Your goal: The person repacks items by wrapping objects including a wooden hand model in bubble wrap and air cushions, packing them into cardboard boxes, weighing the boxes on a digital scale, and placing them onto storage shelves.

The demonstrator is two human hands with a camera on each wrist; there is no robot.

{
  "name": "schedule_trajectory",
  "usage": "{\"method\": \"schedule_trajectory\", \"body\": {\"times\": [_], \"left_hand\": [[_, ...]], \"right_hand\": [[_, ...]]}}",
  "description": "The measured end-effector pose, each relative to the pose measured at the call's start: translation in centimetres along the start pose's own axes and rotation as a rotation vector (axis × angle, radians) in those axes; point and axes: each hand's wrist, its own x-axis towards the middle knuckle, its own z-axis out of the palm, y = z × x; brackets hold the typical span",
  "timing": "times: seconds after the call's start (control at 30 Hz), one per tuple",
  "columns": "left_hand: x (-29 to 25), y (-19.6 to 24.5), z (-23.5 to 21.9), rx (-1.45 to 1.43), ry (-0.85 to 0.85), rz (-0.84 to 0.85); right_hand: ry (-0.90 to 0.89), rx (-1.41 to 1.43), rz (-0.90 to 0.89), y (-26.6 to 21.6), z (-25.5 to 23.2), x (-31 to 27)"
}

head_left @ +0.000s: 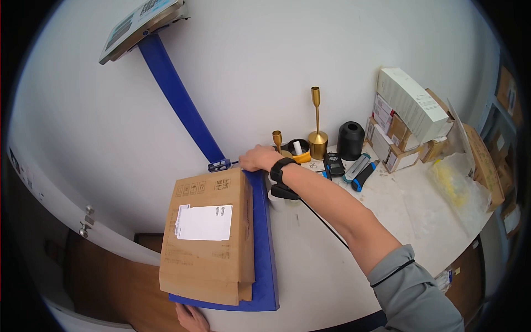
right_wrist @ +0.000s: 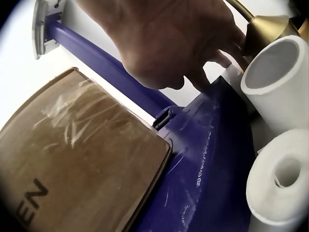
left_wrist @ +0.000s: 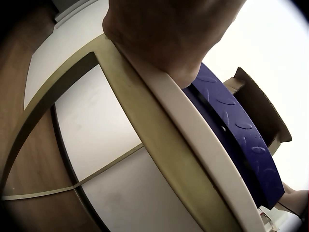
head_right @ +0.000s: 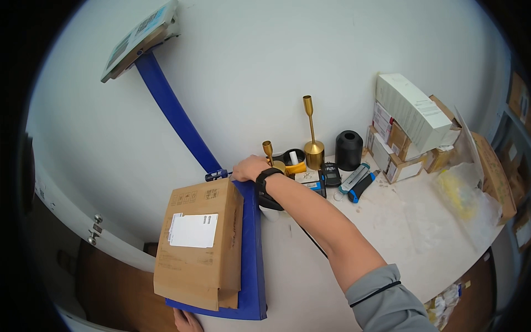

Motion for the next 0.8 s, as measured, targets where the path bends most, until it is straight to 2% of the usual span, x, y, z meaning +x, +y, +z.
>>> {"method": "schedule_trajectory", "body": {"times": [0.03,0.07,0.13,0.17,0.23,0.27,0.33,0.47,0.53,0.57,0.63,0.8], "left_hand": [[-0.1,0.1,-0.1,0.012,0.011,-0.002],[-0.1,0.2,-0.2,0.015,0.009,0.003],[-0.1,0.5,-0.4,-0.047,0.007,0.018],[-0.1,0.5,-0.3,-0.046,0.008,0.021],[-0.1,0.2,-0.2,-0.056,-0.001,0.002],[-0.2,0.2,-0.2,-0.054,-0.004,0.003],[-0.2,0.2,-0.2,-0.024,-0.020,-0.027],[-0.2,0.4,-0.4,-0.034,-0.021,-0.044],[-0.3,-0.1,-0.2,-0.003,-0.015,-0.024],[-0.3,-0.2,-0.2,0.000,-0.012,-0.025],[-0.4,-0.1,-0.2,0.011,0.006,-0.017],[-0.3,-0.5,0.1,0.014,0.001,-0.017]], "right_hand": [[-0.070,-0.082,-0.097,-0.1,-0.2,0.1],[-0.070,-0.077,-0.094,-0.3,-0.3,0.1],[0.065,-0.186,-0.154,-1.1,-1.3,-0.9],[0.068,-0.184,-0.154,-1.5,-1.9,-1.4],[0.271,-0.195,-0.058,-2.2,-2.6,-2.1],[0.268,-0.194,-0.056,-2.1,-2.7,-2.0],[0.416,0.032,-0.075,-1.6,-3.0,-1.6],[0.427,0.211,-0.115,-1.4,-2.2,-1.2],[0.162,0.224,-0.062,-1.1,-0.9,0.4],[0.162,0.227,-0.065,-0.8,-0.5,0.9],[0.031,0.021,-0.058,-0.3,-0.1,0.9],[0.050,0.010,-0.039,0.2,-0.9,0.7]]}}
